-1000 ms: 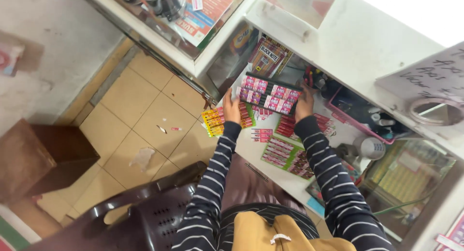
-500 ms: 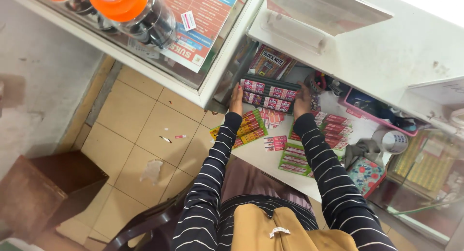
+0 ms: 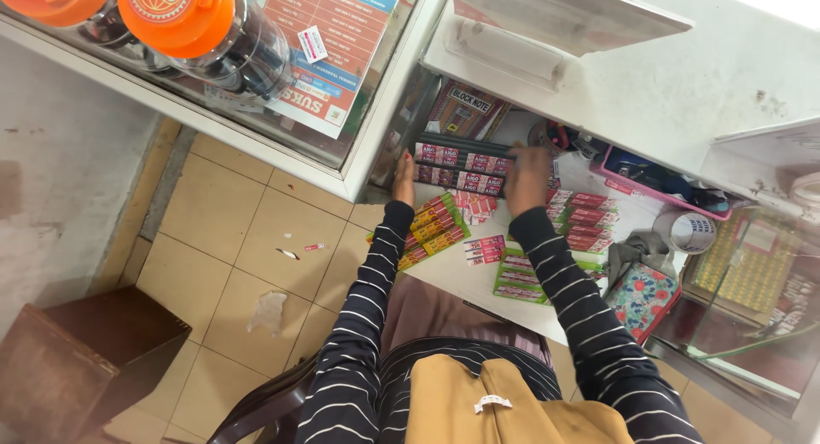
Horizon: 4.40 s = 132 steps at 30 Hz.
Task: Organize and mark mobile phone credit vouchers in a shop setting.
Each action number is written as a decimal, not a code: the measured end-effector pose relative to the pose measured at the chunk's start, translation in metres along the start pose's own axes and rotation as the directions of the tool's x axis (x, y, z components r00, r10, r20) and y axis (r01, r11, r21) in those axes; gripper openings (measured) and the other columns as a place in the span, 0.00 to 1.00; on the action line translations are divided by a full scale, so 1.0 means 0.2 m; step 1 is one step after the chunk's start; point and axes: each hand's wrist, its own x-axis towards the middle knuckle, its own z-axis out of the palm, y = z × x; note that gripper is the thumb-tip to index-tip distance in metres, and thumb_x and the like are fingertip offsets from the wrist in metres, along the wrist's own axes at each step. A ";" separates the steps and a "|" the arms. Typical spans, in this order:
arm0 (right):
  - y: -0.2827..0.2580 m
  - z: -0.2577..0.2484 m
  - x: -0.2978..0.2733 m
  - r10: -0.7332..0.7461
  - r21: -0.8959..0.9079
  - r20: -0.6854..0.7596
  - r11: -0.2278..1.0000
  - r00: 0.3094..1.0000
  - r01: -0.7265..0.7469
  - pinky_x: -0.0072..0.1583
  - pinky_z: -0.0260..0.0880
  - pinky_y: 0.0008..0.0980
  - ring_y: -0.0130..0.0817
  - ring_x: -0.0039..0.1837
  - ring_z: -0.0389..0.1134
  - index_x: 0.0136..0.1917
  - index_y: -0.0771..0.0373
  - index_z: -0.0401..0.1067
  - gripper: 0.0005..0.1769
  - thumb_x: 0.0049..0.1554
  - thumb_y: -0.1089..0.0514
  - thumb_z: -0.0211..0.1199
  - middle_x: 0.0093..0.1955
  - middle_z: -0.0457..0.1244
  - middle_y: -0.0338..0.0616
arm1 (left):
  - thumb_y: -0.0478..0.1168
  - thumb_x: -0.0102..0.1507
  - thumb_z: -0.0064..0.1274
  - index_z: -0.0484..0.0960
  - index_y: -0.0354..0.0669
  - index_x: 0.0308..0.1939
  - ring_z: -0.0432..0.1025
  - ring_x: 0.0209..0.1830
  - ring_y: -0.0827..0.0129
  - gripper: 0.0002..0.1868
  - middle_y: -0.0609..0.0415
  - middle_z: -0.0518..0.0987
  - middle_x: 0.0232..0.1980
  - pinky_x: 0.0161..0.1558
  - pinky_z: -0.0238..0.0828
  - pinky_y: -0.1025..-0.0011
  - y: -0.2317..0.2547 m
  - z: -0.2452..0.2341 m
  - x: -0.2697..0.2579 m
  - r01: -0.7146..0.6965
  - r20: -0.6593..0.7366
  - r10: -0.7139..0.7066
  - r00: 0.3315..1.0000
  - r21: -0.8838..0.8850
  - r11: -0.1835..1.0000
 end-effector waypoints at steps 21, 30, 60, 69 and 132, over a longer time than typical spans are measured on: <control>0.04 -0.29 -0.12 -0.030 -0.088 0.114 0.995 0.993 0.040 0.56 0.62 0.50 0.49 0.59 0.64 0.49 0.60 0.76 0.10 0.53 0.62 0.69 0.52 0.63 0.49 | 0.49 0.72 0.49 0.69 0.41 0.72 0.61 0.78 0.53 0.27 0.43 0.67 0.77 0.76 0.55 0.62 0.52 0.20 -0.44 -0.389 -0.010 0.399 0.917 0.197 0.900; 0.72 -0.63 -0.76 0.407 -0.202 0.091 0.901 0.909 -0.384 0.50 0.69 0.51 0.55 0.45 0.69 0.43 0.62 0.73 0.03 0.59 0.63 0.64 0.40 0.66 0.53 | 0.44 0.68 0.52 0.69 0.40 0.70 0.64 0.73 0.52 0.28 0.42 0.70 0.71 0.72 0.58 0.61 0.11 0.63 -0.91 -0.175 0.339 0.185 0.922 -0.061 0.983; 0.83 -0.84 -1.08 0.040 -0.065 -0.093 0.997 0.995 -0.046 0.64 0.62 0.49 0.51 0.61 0.64 0.53 0.62 0.76 0.11 0.56 0.62 0.61 0.54 0.66 0.50 | 0.60 0.73 0.33 0.68 0.31 0.71 0.56 0.79 0.55 0.37 0.39 0.65 0.76 0.76 0.47 0.68 -0.67 0.81 -1.22 0.087 -0.040 -0.083 0.996 0.096 0.992; 1.73 -0.14 -1.59 0.697 0.613 0.424 0.250 0.579 -0.750 0.44 0.55 0.38 0.34 0.42 0.57 0.61 0.61 0.70 0.27 0.71 0.37 0.47 0.41 0.59 0.40 | 0.60 0.73 0.29 0.67 0.36 0.74 0.61 0.75 0.60 0.36 0.46 0.69 0.74 0.73 0.51 0.66 -0.67 0.88 -1.24 0.041 0.160 -0.011 0.987 -0.186 0.982; 1.04 -2.50 -3.34 0.860 0.990 0.123 -0.141 0.495 -0.001 0.62 0.71 0.43 0.42 0.61 0.70 0.70 0.67 0.62 0.22 0.64 0.62 0.45 0.63 0.67 0.50 | 0.70 0.70 0.33 0.70 0.42 0.72 0.75 0.55 0.60 0.41 0.45 0.77 0.60 0.54 0.77 0.60 0.01 2.16 -3.06 0.647 0.944 -0.303 -0.127 0.311 0.696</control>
